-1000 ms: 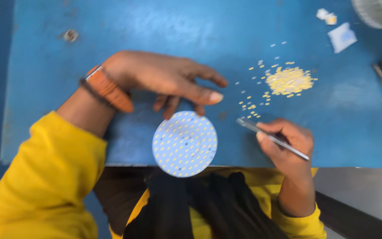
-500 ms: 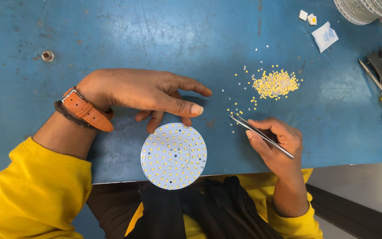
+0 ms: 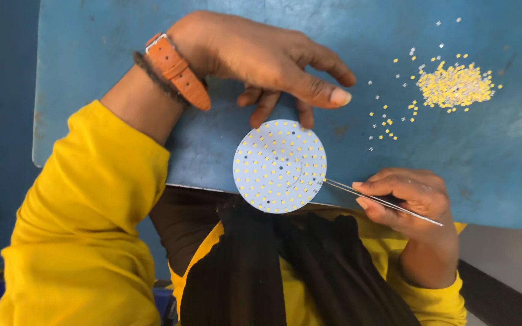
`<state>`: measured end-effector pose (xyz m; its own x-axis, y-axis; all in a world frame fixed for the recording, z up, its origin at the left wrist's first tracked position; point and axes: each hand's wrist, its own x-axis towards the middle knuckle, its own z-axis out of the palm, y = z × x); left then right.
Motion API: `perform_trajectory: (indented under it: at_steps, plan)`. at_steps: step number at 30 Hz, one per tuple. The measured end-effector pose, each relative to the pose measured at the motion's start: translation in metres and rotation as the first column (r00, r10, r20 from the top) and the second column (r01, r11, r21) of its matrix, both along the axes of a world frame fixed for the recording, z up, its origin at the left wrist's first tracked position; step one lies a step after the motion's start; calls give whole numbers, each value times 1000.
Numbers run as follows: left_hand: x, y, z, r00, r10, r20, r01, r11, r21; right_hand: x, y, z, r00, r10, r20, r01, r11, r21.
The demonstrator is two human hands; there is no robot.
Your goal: The person uses tweezers to pick up small yellow LED components from a pile on a blue workbench and places them one by one into designated spots on a circular LED board. The person repeats this process for multiple boards, swapping them as needed.
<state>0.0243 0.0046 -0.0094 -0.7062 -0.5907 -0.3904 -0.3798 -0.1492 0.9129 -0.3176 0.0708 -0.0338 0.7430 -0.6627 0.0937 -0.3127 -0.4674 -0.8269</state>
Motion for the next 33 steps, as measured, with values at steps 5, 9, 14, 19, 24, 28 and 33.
perform_trajectory:
  at_steps: [5,9,14,19,24,28,33]
  plan:
    - [-1,2,4,999,18,27,-17,1000,-26,2,-2,-2,998,55,1,-55,998,-30]
    - [-2,1,3,999,13,32,-12,999,-33,1,-2,-2,998,66,-19,-67,997,-44]
    - [-1,0,-1,1000,9,22,-8,1000,-9,2,-3,-2,996,87,-24,-88,993,-80]
    - [-1,-3,2,999,-40,-28,39,999,-13,-8,-3,0,990,-124,65,129,988,-80]
    - [-3,-4,8,999,-45,2,45,998,37,-22,-10,-3,861,-509,9,508,858,-77]
    - [-4,-3,8,998,-31,58,30,999,23,-25,-8,-8,885,-465,34,466,878,-109]
    - [-5,-2,8,998,-28,52,28,1000,9,-24,-9,-8,905,-424,34,423,891,-165]
